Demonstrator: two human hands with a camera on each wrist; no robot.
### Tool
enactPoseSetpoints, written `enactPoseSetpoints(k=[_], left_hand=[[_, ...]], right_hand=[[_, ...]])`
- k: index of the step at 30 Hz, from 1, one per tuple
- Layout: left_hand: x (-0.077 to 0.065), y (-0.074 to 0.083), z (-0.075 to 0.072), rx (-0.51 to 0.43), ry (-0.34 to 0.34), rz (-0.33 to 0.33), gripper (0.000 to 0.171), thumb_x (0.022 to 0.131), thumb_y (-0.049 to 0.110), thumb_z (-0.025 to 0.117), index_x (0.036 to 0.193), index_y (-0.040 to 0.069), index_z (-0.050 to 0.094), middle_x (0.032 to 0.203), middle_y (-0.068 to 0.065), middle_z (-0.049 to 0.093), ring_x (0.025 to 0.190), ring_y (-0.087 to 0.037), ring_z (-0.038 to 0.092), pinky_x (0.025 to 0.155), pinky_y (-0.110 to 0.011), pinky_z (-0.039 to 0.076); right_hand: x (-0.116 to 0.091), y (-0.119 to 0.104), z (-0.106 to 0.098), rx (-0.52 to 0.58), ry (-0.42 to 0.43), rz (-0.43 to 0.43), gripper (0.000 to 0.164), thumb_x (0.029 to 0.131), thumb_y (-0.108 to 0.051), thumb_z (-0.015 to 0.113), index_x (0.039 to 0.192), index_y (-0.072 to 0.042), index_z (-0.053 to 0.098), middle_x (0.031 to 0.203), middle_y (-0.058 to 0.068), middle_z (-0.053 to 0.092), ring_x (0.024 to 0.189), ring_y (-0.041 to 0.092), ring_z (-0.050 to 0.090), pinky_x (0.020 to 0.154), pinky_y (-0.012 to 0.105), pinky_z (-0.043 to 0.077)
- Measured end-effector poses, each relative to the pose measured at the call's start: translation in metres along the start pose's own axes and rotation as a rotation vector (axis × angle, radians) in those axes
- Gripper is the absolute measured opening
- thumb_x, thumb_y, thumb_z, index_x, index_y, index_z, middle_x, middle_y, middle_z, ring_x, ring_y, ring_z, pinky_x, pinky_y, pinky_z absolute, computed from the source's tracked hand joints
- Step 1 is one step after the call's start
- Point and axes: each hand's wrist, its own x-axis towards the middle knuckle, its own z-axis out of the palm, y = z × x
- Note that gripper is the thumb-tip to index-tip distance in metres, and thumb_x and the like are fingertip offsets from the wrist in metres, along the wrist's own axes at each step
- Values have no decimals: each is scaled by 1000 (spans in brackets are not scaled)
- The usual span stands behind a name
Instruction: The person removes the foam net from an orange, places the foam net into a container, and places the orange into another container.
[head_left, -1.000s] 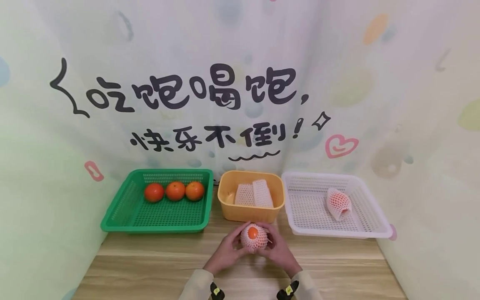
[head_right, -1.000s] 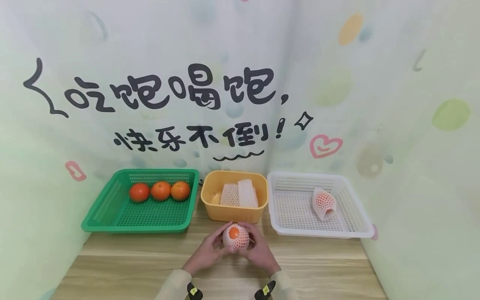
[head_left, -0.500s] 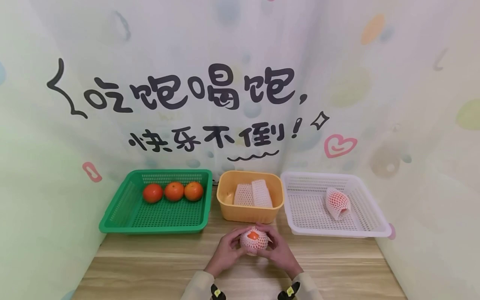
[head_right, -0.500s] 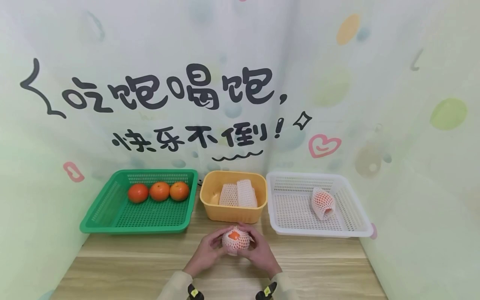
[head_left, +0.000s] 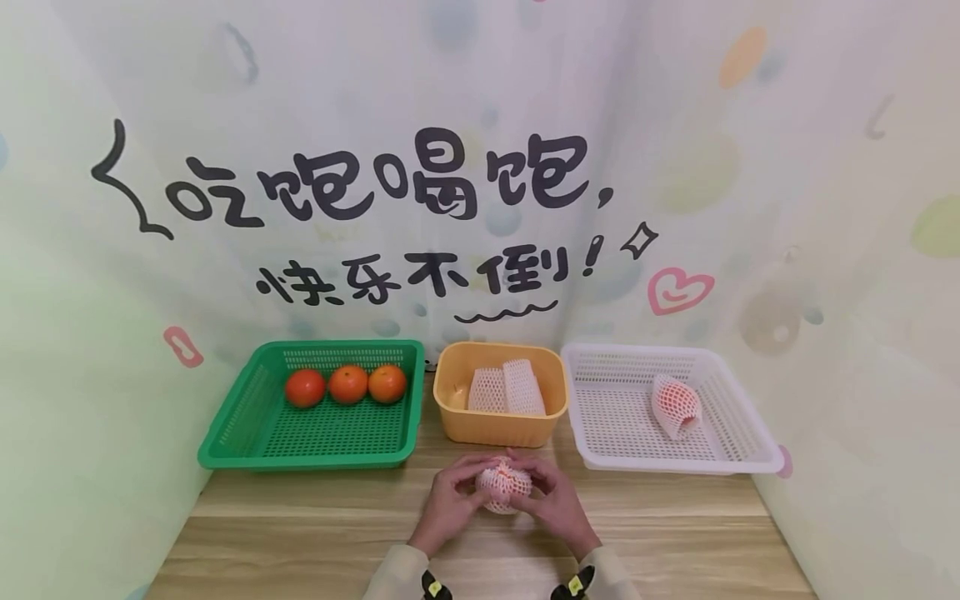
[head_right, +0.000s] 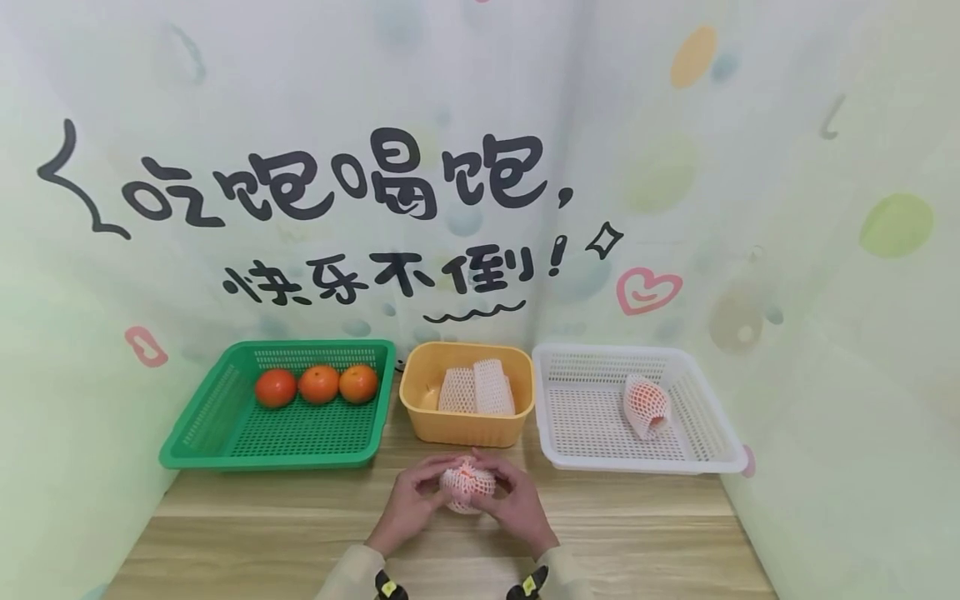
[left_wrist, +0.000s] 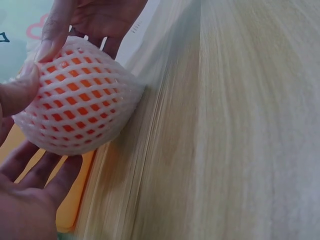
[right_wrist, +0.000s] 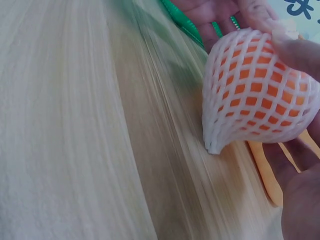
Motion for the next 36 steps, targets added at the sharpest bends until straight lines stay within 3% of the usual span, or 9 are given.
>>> enactPoseSetpoints(k=[7, 13, 20, 25, 27, 32, 36], left_hand=[[-3, 0, -1, 75, 57, 20, 35, 85, 22, 83, 119, 18, 77, 131, -1, 70, 122, -24, 65, 95, -21, 56], [-3, -2, -2, 80, 79, 48, 32, 83, 22, 84, 114, 19, 79, 126, 1, 72, 118, -20, 67, 94, -22, 56], [-2, -7, -4, 61, -51, 7, 58, 86, 28, 81, 140, 22, 63, 141, -4, 60, 128, -22, 58, 103, -23, 51], [-3, -11, -4, -2, -134, -22, 63, 87, 19, 81, 145, 20, 57, 149, -8, 52, 137, -28, 51, 108, -24, 46], [-3, -11, -4, -14, -125, -11, 57, 88, 18, 80, 141, 19, 60, 147, -8, 54, 136, -29, 52, 107, -25, 48], [-2, -9, -3, 16, -67, 29, 45, 86, 24, 80, 129, 20, 68, 138, -5, 62, 129, -23, 59, 100, -24, 53], [-1, -8, -4, 38, -38, 52, 41, 83, 27, 81, 122, 19, 73, 132, -3, 66, 124, -17, 61, 99, -24, 54]], right_hand=[[0, -2, 5, -59, 38, 25, 34, 79, -18, 88, 111, -21, 76, 140, -3, 67, 131, 14, 61, 111, 30, 46], [-1, -2, 6, -93, 42, -59, 36, 81, -20, 86, 115, -19, 76, 135, 3, 70, 133, 21, 61, 114, 26, 43], [3, -5, 3, -248, -13, -84, 59, 79, -27, 90, 133, -27, 65, 138, -6, 65, 131, 21, 58, 114, 42, 46], [2, -3, 4, -245, -37, -155, 53, 81, -23, 88, 130, -22, 67, 141, 0, 65, 137, 29, 56, 118, 32, 40], [2, -2, 5, -222, -24, -146, 48, 82, -23, 87, 127, -23, 69, 139, -2, 67, 136, 27, 58, 118, 29, 40], [2, -1, 5, -194, 13, -111, 41, 81, -20, 87, 119, -27, 73, 134, -7, 70, 132, 21, 62, 118, 33, 41], [1, -2, 5, -187, 29, -147, 37, 80, -15, 87, 115, -23, 76, 132, -4, 71, 128, 23, 64, 116, 34, 44]])
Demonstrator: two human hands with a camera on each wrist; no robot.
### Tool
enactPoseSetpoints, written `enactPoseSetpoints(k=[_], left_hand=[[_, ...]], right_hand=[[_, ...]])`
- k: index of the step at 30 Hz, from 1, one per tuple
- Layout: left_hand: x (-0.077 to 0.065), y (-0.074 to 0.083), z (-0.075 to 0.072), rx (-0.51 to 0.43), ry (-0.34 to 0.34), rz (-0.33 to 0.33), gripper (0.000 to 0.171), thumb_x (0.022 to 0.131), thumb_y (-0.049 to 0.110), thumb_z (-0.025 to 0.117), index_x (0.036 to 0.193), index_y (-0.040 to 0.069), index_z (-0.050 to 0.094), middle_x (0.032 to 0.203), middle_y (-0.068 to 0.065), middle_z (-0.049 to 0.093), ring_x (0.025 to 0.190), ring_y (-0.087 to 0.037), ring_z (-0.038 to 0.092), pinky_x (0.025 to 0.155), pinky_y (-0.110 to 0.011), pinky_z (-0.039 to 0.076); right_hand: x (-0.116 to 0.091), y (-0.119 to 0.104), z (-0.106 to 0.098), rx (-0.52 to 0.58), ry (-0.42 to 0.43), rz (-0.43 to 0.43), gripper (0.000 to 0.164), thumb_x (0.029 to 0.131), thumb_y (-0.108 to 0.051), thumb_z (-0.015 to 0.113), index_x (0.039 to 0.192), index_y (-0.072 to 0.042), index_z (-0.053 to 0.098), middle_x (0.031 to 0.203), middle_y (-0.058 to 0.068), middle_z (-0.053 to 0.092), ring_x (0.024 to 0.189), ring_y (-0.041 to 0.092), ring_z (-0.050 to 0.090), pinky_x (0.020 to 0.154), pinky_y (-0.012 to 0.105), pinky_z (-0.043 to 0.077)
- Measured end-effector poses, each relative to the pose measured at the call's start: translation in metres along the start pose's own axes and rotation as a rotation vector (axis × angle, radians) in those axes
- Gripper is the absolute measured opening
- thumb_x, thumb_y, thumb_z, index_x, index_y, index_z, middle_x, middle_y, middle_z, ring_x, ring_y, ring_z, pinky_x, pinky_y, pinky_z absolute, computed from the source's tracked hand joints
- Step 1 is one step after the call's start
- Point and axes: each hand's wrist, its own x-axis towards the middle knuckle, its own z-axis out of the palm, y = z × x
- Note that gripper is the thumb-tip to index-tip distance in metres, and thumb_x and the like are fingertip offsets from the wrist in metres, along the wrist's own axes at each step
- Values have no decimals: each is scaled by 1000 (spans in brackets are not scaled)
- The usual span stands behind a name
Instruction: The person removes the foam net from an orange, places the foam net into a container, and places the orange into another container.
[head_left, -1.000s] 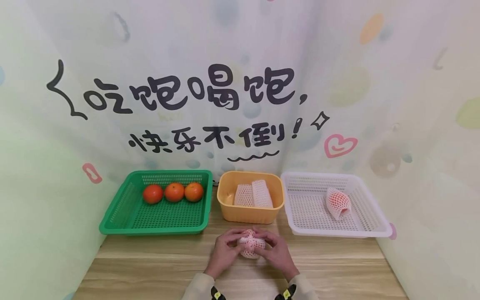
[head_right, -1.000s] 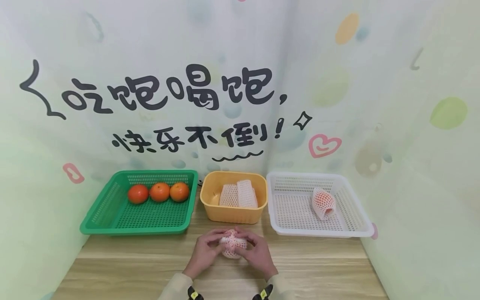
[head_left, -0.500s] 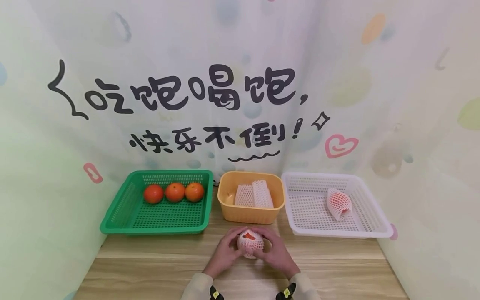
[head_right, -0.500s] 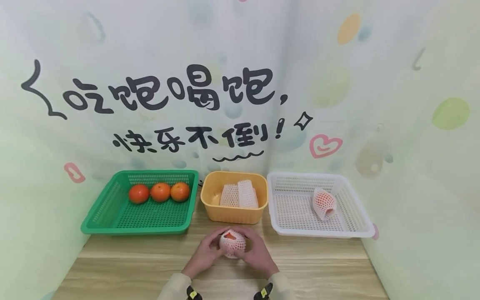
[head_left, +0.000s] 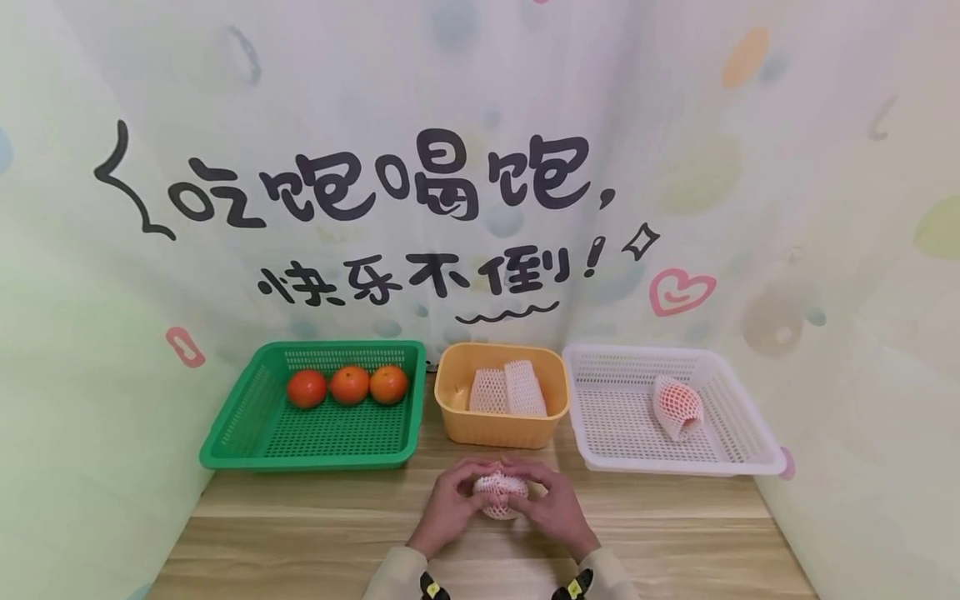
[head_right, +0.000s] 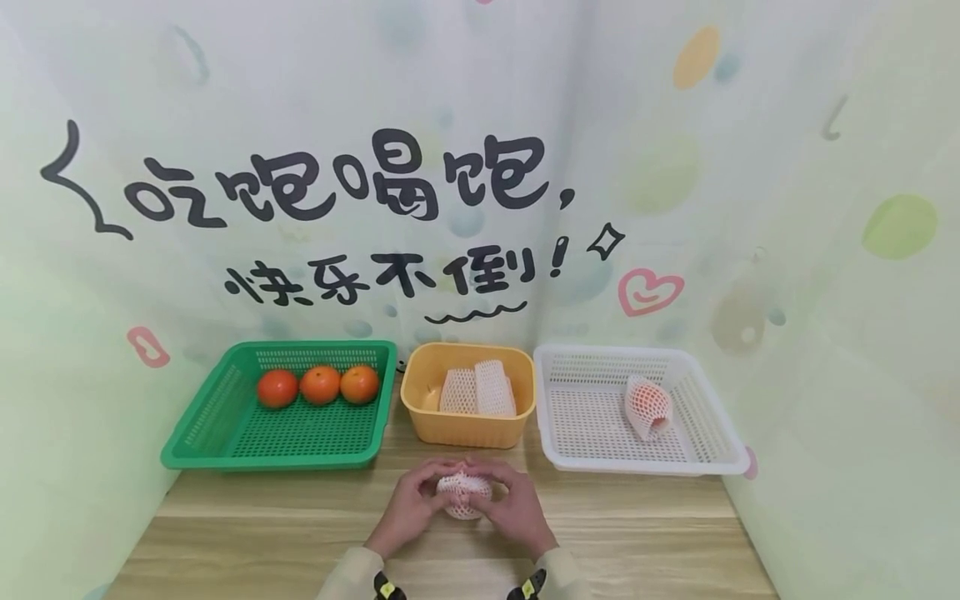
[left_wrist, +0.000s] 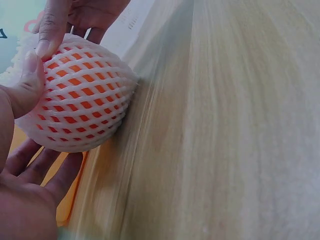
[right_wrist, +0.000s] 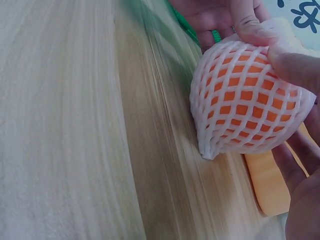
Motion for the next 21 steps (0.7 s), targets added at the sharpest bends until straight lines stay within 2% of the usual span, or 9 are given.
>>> enactPoseSetpoints(k=[3, 7, 11, 14, 17, 21], left_hand=[[0, 2, -1, 19, 27, -8, 35, 82, 29, 82, 116, 19, 76, 128, -1, 68, 120, -16, 63, 96, -24, 55], [0, 5, -2, 52, 66, -29, 28, 81, 30, 84, 107, 21, 79, 123, 1, 70, 115, -15, 65, 92, -24, 57], [0, 7, -1, 101, 111, 8, 21, 82, 25, 84, 102, 20, 80, 117, 2, 71, 112, -18, 67, 90, -24, 58], [0, 8, 0, 112, 141, 33, 17, 83, 19, 84, 99, 20, 80, 114, 3, 72, 111, -18, 68, 91, -25, 58], [1, 8, 1, 109, 148, 29, 14, 83, 21, 83, 97, 21, 80, 115, 4, 72, 111, -16, 67, 92, -25, 56], [2, 6, 1, 100, 109, 32, 22, 85, 29, 80, 106, 21, 78, 123, 1, 70, 116, -18, 65, 95, -24, 55]], right_hand=[[0, -1, 2, 7, 22, -50, 34, 79, -12, 87, 111, -19, 78, 129, 1, 73, 125, 27, 66, 112, 31, 47], [0, -4, 4, 10, 54, -61, 30, 77, -5, 87, 103, -18, 80, 122, 1, 76, 120, 27, 68, 106, 27, 51], [1, -6, 6, 8, 80, -56, 32, 77, 5, 83, 98, -19, 81, 117, -2, 77, 116, 23, 70, 104, 21, 50], [2, -8, 7, -9, 90, -102, 32, 78, 8, 80, 99, -15, 81, 114, 2, 78, 113, 23, 71, 103, 21, 50], [1, -10, 5, -49, 73, -115, 33, 79, 1, 83, 109, -13, 78, 119, 5, 77, 115, 26, 69, 104, 32, 52], [1, -11, 0, -113, -31, -40, 60, 76, -14, 89, 132, -17, 68, 142, 6, 65, 134, 30, 57, 113, 54, 43]])
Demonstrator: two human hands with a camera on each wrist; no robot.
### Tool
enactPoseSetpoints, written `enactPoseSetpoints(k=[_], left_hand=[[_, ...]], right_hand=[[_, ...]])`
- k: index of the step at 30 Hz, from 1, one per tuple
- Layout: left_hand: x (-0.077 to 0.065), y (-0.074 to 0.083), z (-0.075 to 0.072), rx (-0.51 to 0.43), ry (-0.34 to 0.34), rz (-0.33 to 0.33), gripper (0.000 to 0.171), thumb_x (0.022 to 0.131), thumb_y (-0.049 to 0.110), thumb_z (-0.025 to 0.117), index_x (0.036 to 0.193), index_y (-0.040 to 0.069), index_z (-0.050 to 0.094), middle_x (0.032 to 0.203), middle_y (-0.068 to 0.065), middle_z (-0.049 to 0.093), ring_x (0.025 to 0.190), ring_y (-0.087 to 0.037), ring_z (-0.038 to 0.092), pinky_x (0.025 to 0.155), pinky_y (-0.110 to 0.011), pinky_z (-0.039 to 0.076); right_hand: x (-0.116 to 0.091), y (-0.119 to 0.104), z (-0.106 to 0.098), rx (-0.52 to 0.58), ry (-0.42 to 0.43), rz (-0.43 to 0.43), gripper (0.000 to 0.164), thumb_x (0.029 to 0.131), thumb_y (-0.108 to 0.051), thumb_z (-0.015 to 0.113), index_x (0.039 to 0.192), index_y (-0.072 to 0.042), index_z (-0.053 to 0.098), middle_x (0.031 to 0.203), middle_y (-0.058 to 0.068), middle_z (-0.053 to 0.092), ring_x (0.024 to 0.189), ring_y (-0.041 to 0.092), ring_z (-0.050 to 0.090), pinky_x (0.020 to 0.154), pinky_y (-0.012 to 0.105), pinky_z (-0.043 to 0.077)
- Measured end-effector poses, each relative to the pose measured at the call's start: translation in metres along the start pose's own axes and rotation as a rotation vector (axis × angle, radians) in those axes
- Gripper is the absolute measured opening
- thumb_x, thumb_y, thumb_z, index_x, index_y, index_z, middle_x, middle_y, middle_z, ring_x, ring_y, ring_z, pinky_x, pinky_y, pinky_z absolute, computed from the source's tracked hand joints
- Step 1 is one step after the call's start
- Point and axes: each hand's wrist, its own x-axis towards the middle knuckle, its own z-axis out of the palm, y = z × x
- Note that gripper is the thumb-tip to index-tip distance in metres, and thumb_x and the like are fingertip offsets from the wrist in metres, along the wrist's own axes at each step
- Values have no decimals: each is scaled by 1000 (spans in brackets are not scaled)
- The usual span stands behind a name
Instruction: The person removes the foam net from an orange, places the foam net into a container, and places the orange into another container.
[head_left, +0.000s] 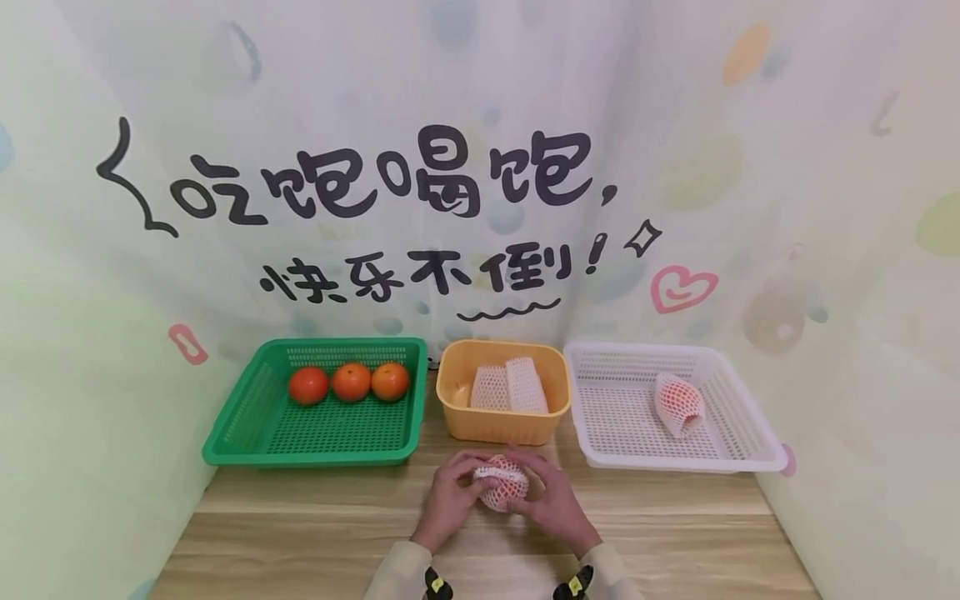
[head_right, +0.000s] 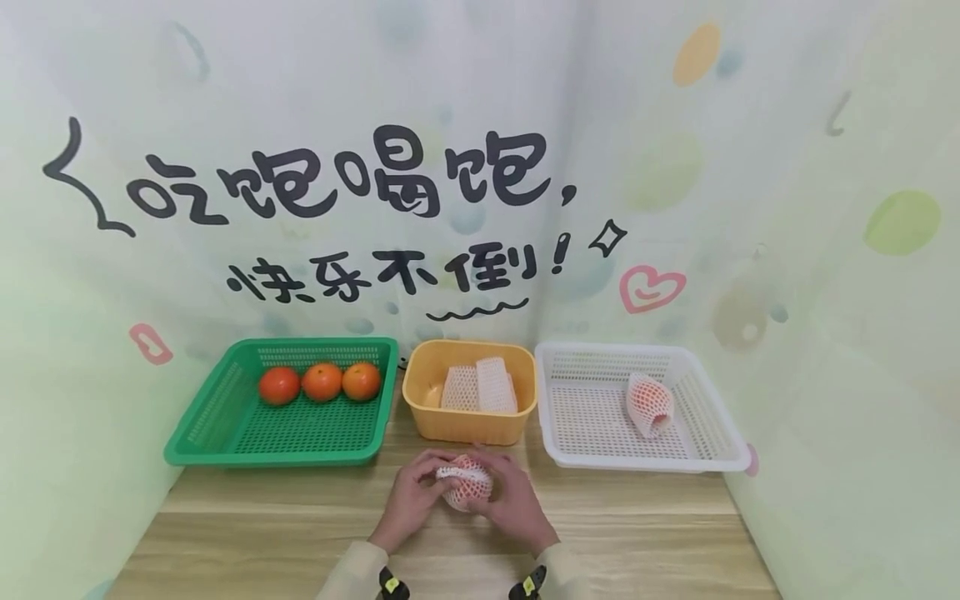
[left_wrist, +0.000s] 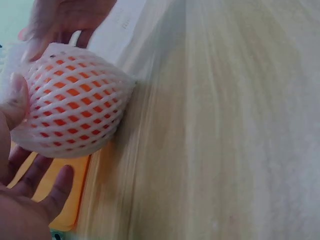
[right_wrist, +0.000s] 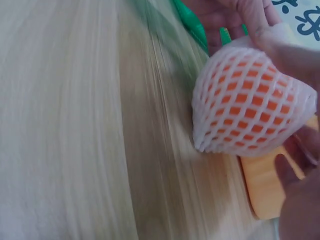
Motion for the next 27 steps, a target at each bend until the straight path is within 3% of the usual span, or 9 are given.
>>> enactPoseSetpoints(k=[3, 6, 9, 13, 18, 22, 27], left_hand=[[1, -2, -1, -24, -75, 1, 39, 85, 28, 81, 122, 20, 73, 134, -4, 65, 127, -22, 60, 103, -23, 50], [0, -3, -2, -52, -160, -17, 56, 82, 24, 84, 135, 19, 65, 142, -6, 59, 133, -23, 55, 110, -21, 44], [0, -3, -3, -62, -184, -50, 59, 81, 22, 86, 136, 20, 64, 142, -3, 59, 132, -21, 55, 110, -20, 45], [0, -1, -3, -39, -138, -60, 37, 85, 17, 82, 121, 18, 73, 134, 2, 65, 127, -20, 59, 104, -23, 51], [2, -2, -3, 21, -73, 2, 16, 87, 18, 80, 104, 19, 78, 125, 4, 70, 120, -20, 64, 99, -26, 55], [3, -2, -3, 40, -21, 55, 18, 89, 10, 78, 104, 19, 79, 117, 3, 72, 113, -18, 68, 93, -25, 57], [3, -1, -3, 45, 7, 53, 24, 88, 2, 76, 102, 21, 80, 111, 6, 74, 107, -11, 68, 88, -23, 57]], right_hand=[[1, 4, -3, -28, -65, 35, 68, 77, -22, 89, 140, -22, 63, 150, 5, 58, 139, 30, 52, 116, 58, 40], [0, 8, -3, -17, -65, 47, 61, 81, -22, 86, 139, -22, 64, 143, 3, 64, 133, 27, 58, 111, 48, 49], [0, 11, -2, 12, -44, 62, 56, 83, -19, 84, 136, -23, 66, 138, -1, 67, 129, 24, 61, 104, 38, 55], [-1, 10, 0, 45, -23, 70, 50, 86, -21, 82, 133, -23, 68, 138, -2, 67, 129, 22, 61, 105, 35, 54], [1, 8, 2, 34, 31, 45, 38, 85, -19, 82, 122, -21, 75, 134, -2, 70, 126, 23, 64, 106, 35, 53], [2, 8, 5, 25, 82, 2, 32, 83, -7, 83, 113, -18, 79, 126, -2, 74, 120, 23, 68, 103, 28, 53], [2, 6, 6, 15, 121, -52, 29, 82, -1, 82, 109, -12, 79, 122, 4, 76, 111, 24, 69, 96, 25, 54]])
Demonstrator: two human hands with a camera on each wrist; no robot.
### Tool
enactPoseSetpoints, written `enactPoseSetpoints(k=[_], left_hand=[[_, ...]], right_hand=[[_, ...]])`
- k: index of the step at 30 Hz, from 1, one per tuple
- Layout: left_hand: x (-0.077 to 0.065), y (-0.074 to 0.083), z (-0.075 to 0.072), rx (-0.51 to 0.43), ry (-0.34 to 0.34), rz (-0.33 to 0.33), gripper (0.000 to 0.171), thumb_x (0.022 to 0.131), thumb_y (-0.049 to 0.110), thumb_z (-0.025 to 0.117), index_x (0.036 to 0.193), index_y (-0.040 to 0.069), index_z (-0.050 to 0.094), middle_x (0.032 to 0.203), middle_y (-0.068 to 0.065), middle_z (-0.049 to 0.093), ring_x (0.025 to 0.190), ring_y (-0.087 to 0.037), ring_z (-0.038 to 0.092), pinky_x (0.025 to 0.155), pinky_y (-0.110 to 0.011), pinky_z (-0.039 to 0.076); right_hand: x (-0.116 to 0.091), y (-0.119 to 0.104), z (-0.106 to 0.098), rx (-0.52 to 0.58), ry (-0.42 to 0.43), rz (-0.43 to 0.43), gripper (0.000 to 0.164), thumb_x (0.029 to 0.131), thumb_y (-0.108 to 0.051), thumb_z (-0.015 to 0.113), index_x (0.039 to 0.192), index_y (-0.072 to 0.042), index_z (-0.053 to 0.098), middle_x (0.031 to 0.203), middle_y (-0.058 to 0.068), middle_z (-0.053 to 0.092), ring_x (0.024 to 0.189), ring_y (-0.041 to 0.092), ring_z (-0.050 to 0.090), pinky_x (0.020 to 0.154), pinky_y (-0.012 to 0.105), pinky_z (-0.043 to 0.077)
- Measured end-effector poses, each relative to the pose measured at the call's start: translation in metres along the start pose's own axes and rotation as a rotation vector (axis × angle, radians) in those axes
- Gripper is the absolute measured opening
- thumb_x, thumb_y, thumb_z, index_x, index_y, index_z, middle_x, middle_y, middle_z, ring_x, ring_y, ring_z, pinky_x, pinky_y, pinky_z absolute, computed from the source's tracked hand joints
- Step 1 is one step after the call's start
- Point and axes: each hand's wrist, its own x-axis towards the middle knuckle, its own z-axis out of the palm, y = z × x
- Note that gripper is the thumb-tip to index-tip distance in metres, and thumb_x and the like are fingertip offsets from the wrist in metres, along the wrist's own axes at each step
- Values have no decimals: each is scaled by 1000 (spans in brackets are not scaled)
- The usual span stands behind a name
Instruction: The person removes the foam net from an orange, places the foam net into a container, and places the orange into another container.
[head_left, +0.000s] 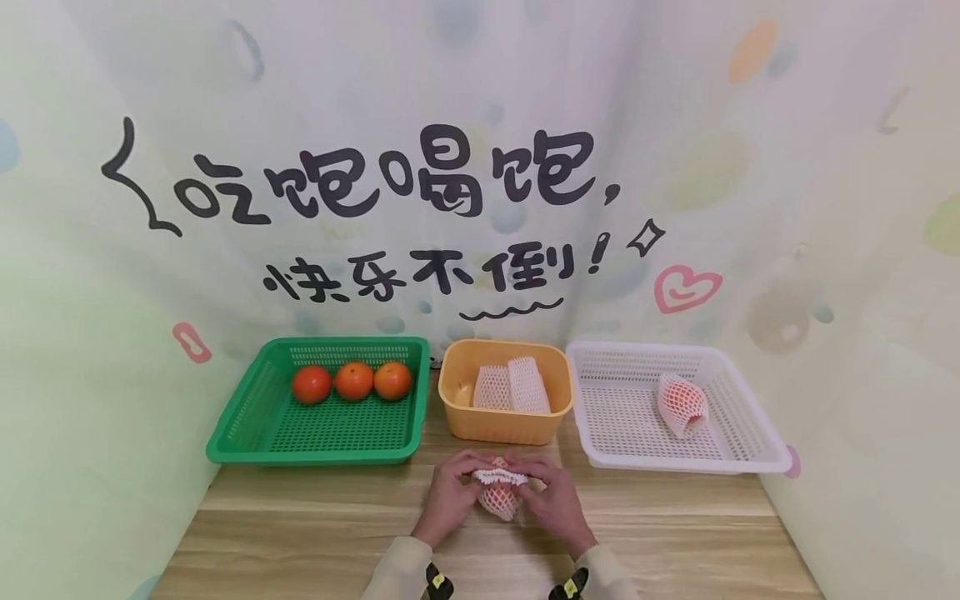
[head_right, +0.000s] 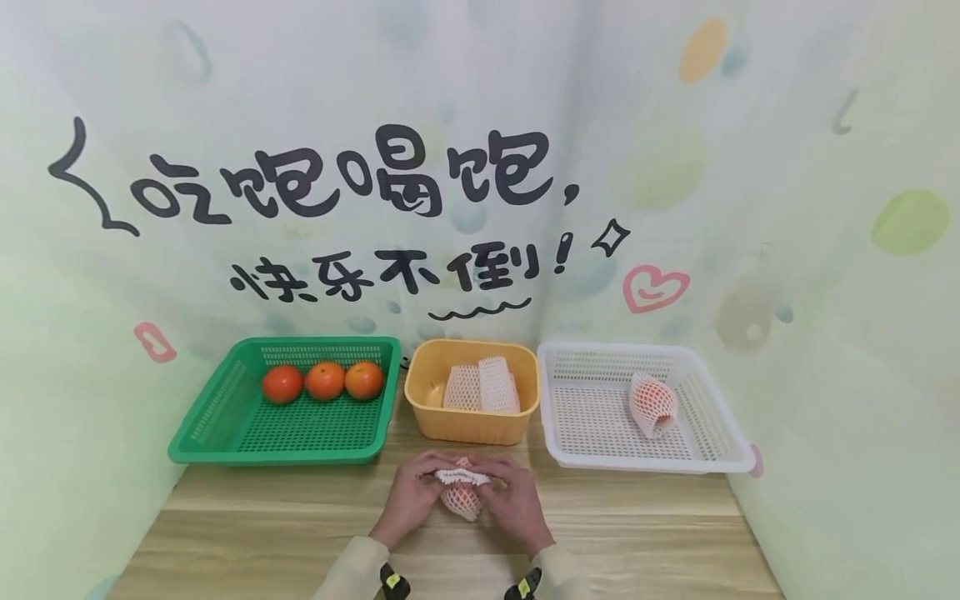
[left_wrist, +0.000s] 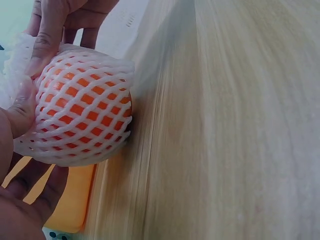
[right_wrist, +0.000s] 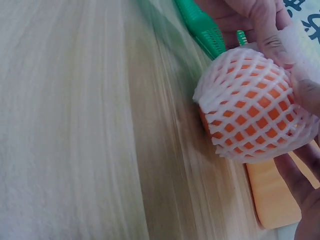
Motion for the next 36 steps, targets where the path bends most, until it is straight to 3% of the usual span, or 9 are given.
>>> enactPoseSetpoints(k=[3, 7, 10, 13, 18, 25, 28, 31, 36], left_hand=[[0, 0, -2, 9, -15, -12, 19, 89, 16, 79, 106, 23, 79, 112, 7, 74, 104, -9, 67, 87, -24, 57], [-2, -1, -5, -12, -83, -81, 33, 87, 34, 80, 118, 23, 75, 122, 4, 72, 109, -12, 66, 92, -25, 55], [-5, -3, -6, -59, -163, -156, 49, 85, 32, 84, 131, 19, 68, 132, -2, 66, 118, -15, 63, 98, -24, 53], [-9, -5, -5, -85, -197, -188, 61, 81, 25, 88, 136, 15, 63, 134, -6, 63, 118, -18, 62, 97, -25, 54], [-10, -4, -3, -62, -122, -134, 47, 79, 24, 88, 123, 18, 73, 129, -3, 68, 115, -18, 64, 95, -26, 55], [-8, 0, -2, -36, -22, -92, 24, 78, 31, 87, 100, 24, 80, 120, 7, 74, 117, -17, 67, 96, -25, 55], [-8, 0, -3, -27, 17, -63, 23, 78, 28, 87, 100, 25, 80, 115, 7, 76, 111, -15, 69, 92, -25, 57], [-7, 1, -7, -16, 29, -52, 26, 79, 27, 87, 104, 25, 80, 110, 8, 77, 104, -12, 70, 87, -26, 58], [-8, -2, -14, -25, -48, -82, 46, 81, 29, 86, 124, 20, 73, 120, 3, 72, 108, -12, 66, 90, -28, 57]], right_hand=[[1, 0, -1, -45, -50, 16, 39, 83, -11, 84, 120, -16, 75, 127, 0, 73, 118, 23, 66, 101, 34, 53], [2, 3, -3, -90, -176, 40, 58, 81, -21, 87, 135, -26, 66, 140, -4, 65, 132, 23, 59, 113, 48, 45], [3, 5, -4, -79, -219, 42, 57, 84, -24, 85, 137, -26, 65, 142, -4, 64, 134, 25, 58, 114, 50, 45], [3, 5, -4, -52, -200, 54, 53, 86, -25, 82, 136, -22, 67, 138, -4, 67, 129, 25, 61, 111, 48, 48], [3, 5, -3, -20, -138, 71, 45, 84, -23, 83, 128, -20, 73, 132, -4, 71, 124, 23, 65, 109, 42, 51], [4, 1, 4, 14, -27, -57, 34, 78, -1, 85, 111, -9, 80, 118, 8, 77, 108, 29, 71, 95, 28, 57], [4, -4, 6, 28, -4, -52, 32, 78, 1, 85, 108, -9, 81, 115, 7, 78, 105, 28, 71, 92, 23, 56], [4, -7, 7, 25, -28, -7, 32, 81, -6, 85, 113, -12, 80, 118, 3, 77, 109, 25, 70, 96, 26, 54], [1, -7, 5, 20, -134, 120, 50, 83, -17, 86, 130, -19, 71, 131, -3, 71, 123, 14, 63, 109, 33, 49]])
